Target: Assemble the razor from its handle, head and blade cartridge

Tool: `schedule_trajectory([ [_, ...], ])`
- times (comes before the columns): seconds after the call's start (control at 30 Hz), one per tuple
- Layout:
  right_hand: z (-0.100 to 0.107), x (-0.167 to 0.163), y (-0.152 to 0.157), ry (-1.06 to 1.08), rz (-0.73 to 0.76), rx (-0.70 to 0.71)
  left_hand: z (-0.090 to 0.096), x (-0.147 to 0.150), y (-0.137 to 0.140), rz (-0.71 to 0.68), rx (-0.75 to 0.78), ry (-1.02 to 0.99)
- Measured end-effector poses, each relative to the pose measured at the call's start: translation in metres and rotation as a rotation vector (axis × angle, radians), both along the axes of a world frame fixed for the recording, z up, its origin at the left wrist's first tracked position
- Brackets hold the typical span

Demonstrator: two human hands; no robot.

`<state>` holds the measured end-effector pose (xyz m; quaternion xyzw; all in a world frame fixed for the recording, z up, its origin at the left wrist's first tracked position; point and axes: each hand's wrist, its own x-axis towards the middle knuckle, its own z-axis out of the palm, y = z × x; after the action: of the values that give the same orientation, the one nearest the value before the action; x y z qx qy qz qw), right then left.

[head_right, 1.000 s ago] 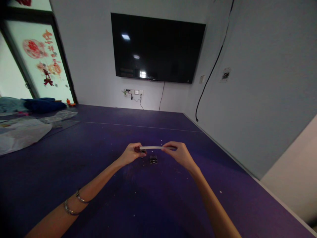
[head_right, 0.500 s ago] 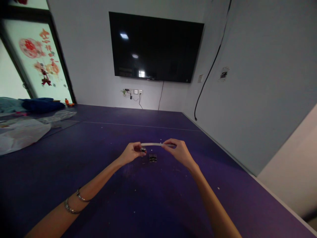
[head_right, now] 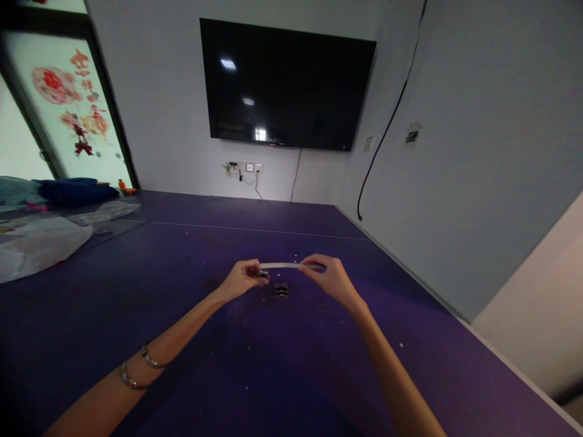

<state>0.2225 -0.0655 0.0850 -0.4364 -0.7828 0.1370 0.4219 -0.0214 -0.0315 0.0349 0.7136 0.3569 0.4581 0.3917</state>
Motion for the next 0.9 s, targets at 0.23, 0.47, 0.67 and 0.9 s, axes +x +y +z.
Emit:
schedule_trajectory([
  [0.23, -0.0028, -0.0027, 0.0012, 0.020, 0.031, -0.013, 0.0021, 0.0015, -0.0006, -0.023, -0.024, -0.030],
  [0.47, -0.0008, -0.0006, 0.0012, 0.028, 0.006, -0.008, 0.0017, 0.0011, -0.0004, -0.013, -0.016, -0.029],
  [0.67, -0.0013, -0.0018, 0.0013, 0.035, 0.040, -0.031, 0.0021, -0.0001, 0.0001, -0.017, -0.015, -0.037],
  [0.9, -0.0009, -0.0007, 0.0016, 0.040, 0.063, -0.064, 0.0069, 0.0030, -0.0053, -0.037, -0.046, -0.061],
])
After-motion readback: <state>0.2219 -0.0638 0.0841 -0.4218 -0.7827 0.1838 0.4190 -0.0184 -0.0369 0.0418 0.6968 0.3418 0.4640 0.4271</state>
